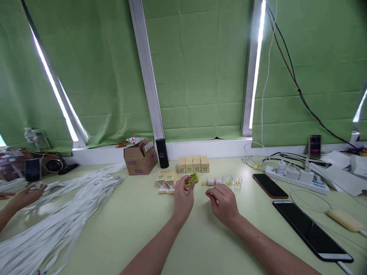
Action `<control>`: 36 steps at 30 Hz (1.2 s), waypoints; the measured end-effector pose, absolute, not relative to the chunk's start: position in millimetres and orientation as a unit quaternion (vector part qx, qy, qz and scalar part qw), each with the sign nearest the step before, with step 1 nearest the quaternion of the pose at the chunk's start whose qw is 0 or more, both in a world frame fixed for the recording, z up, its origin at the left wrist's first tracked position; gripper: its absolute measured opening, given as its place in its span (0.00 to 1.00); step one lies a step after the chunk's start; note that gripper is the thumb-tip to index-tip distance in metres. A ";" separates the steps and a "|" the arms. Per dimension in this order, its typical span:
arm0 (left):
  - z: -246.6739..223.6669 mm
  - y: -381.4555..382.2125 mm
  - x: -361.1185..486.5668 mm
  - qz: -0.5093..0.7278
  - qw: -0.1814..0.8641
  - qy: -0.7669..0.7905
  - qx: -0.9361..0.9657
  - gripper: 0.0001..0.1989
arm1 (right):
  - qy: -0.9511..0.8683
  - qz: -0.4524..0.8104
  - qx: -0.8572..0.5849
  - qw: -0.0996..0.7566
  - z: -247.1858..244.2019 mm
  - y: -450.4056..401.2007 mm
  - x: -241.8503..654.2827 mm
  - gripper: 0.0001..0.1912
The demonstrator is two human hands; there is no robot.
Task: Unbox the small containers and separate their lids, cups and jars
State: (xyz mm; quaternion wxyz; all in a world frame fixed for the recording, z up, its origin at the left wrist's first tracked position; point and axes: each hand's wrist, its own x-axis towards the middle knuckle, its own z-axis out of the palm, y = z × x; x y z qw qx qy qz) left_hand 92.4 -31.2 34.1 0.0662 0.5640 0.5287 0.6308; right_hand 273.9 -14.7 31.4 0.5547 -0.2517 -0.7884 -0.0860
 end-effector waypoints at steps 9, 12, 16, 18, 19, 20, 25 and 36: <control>38.2 -22.0 87.1 0.711 0.512 0.352 0.329 0.25 | -0.807 -0.070 -0.265 0.524 23.7 -9.9 273.7 0.10; 38.3 -20.8 85.1 0.720 0.525 0.336 0.307 0.22 | -0.811 -0.051 -0.273 0.514 20.6 -8.6 273.6 0.10; 35.7 -19.2 83.5 0.729 0.493 0.352 0.319 0.23 | -0.812 -0.033 -0.290 0.505 16.9 -3.0 275.1 0.10; 33.1 -17.6 81.5 0.735 0.452 0.379 0.333 0.25 | -0.809 -0.032 -0.308 0.499 16.0 3.2 276.0 0.10; 31.6 -16.5 80.1 0.737 0.425 0.399 0.342 0.26 | -0.808 -0.032 -0.317 0.496 16.1 7.0 276.1 0.10; 30.2 -15.1 78.6 0.734 0.391 0.425 0.357 0.26 | -0.807 -0.033 -0.324 0.492 16.5 11.3 275.7 0.10; 25.7 -8.8 72.3 0.693 0.217 0.527 0.441 0.24 | -0.820 -0.067 -0.371 0.431 22.0 34.3 262.8 0.11; 27.1 -16.5 67.7 0.620 0.056 0.590 0.514 0.11 | -0.830 -0.082 -0.430 0.344 17.0 66.3 218.6 0.10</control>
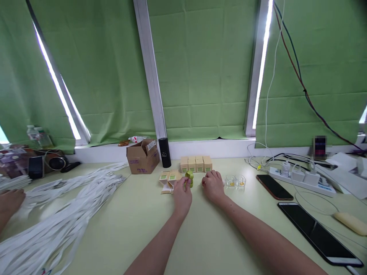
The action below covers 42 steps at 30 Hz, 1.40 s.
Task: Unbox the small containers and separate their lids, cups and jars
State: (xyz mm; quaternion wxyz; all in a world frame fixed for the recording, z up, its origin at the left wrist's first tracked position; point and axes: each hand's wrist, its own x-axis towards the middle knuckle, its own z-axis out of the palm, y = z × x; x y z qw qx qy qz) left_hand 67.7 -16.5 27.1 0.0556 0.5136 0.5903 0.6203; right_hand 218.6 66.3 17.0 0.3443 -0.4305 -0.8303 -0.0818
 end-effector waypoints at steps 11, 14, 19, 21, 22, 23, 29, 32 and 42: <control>24.5 -14.5 67.2 0.549 -0.070 0.605 0.573 0.12 | -0.860 -0.057 -0.422 0.280 15.6 23.5 251.5 0.09; 29.2 -13.0 68.6 0.526 -0.111 0.596 0.596 0.11 | -0.883 -0.037 -0.398 0.247 14.7 4.4 261.0 0.07; 38.3 -8.3 69.9 0.489 -0.159 0.566 0.645 0.11 | -0.890 0.030 -0.413 0.191 20.1 -8.1 263.4 0.08; 39.7 -5.1 69.4 0.468 -0.171 0.559 0.663 0.12 | -0.888 0.033 -0.418 0.188 22.8 -8.1 262.9 0.07; 39.6 -2.9 68.9 0.453 -0.175 0.558 0.672 0.12 | -0.889 0.034 -0.417 0.187 23.7 -7.8 262.8 0.07; 39.0 -0.2 68.4 0.436 -0.175 0.559 0.683 0.12 | -0.889 0.034 -0.416 0.187 24.3 -7.5 262.8 0.07; 31.7 20.3 68.1 0.299 -0.141 0.612 0.718 0.11 | -0.889 0.036 -0.417 0.186 22.6 -5.9 264.6 0.08; 28.5 26.5 69.0 0.260 -0.132 0.629 0.721 0.12 | -0.889 0.037 -0.415 0.187 21.8 -5.7 264.9 0.08; 22.2 24.8 66.6 0.235 -0.130 0.648 0.713 0.14 | -0.889 0.048 -0.412 0.193 23.5 -5.3 265.1 0.09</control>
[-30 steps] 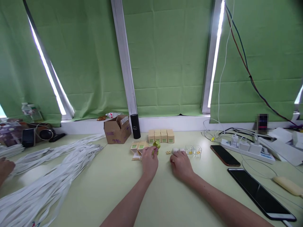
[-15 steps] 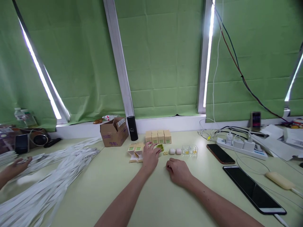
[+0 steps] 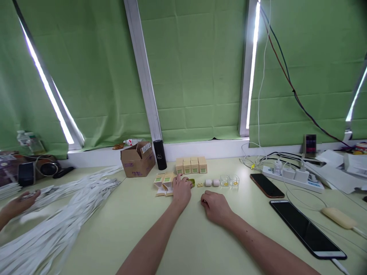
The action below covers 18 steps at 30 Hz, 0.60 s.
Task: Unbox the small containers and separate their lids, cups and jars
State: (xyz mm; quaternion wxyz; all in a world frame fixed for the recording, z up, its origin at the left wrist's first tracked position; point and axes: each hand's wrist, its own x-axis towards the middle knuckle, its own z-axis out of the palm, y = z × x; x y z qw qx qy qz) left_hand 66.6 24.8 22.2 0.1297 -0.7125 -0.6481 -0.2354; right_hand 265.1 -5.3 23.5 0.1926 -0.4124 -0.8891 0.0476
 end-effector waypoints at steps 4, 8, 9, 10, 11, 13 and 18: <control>24.6 19.4 68.3 -0.241 0.137 -0.643 -0.714 0.14 | -0.888 0.047 -0.413 0.195 22.0 -5.5 265.3 0.09; 26.5 14.3 69.0 -0.251 0.148 -0.635 -0.715 0.09 | -0.888 0.046 -0.413 0.197 21.5 -5.5 265.6 0.09; 26.9 13.3 69.2 -0.257 0.154 -0.632 -0.715 0.08 | -0.888 0.046 -0.413 0.197 21.7 -5.4 265.5 0.09; 27.3 12.5 69.6 -0.262 0.161 -0.626 -0.717 0.09 | -0.888 0.046 -0.413 0.197 21.8 -5.3 265.5 0.09; 27.7 11.9 70.3 -0.268 0.170 -0.618 -0.719 0.09 | -0.888 0.046 -0.413 0.197 22.0 -5.2 265.4 0.09; 28.3 11.1 73.3 -0.270 0.188 -0.595 -0.734 0.10 | -0.888 0.045 -0.413 0.197 22.5 -5.1 265.3 0.09; 28.2 10.2 87.4 -0.244 0.186 -0.543 -0.781 0.12 | -0.888 0.045 -0.416 0.191 23.4 -5.0 265.6 0.08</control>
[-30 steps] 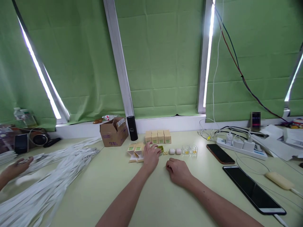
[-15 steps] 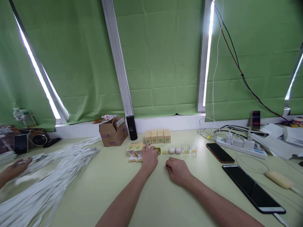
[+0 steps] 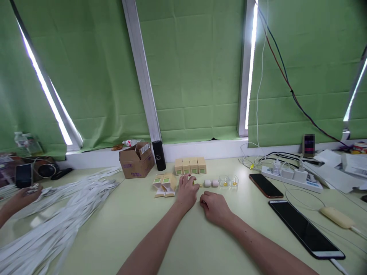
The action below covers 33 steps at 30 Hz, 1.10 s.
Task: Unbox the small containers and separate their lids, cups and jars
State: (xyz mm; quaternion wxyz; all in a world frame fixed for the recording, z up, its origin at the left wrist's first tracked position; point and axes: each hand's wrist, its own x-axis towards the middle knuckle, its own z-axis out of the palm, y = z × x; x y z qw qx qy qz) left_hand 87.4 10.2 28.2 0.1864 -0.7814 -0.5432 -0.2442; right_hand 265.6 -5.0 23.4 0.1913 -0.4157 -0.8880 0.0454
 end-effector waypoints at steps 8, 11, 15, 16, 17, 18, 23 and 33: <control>47.5 -5.2 73.0 -0.327 0.154 -0.590 -0.722 0.14 | -0.888 0.049 -0.416 0.190 24.0 -5.6 265.8 0.08; 53.7 -18.0 55.6 -0.355 0.126 -0.596 -0.709 0.14 | -0.888 0.048 -0.415 0.192 24.4 -6.0 265.4 0.07; 46.0 -33.9 46.5 -0.284 0.100 -0.627 -0.718 0.12 | -0.889 0.045 -0.415 0.191 24.3 -6.4 265.1 0.08; 42.5 -36.3 47.4 -0.269 0.094 -0.636 -0.717 0.12 | -0.889 0.043 -0.415 0.190 24.0 -6.5 265.1 0.08; 39.1 -38.1 49.3 -0.257 0.091 -0.640 -0.719 0.12 | -0.889 0.042 -0.415 0.190 23.7 -6.5 265.2 0.08; 36.2 -39.1 51.7 -0.247 0.091 -0.639 -0.723 0.12 | -0.889 0.040 -0.415 0.190 23.3 -6.5 265.3 0.08; 29.6 -39.7 62.3 -0.211 0.104 -0.630 -0.740 0.10 | -0.888 0.041 -0.413 0.198 20.9 -5.6 265.3 0.08; 32.1 -43.1 62.7 -0.204 0.086 -0.642 -0.734 0.07 | -0.885 0.049 -0.418 0.200 19.9 -6.5 264.3 0.09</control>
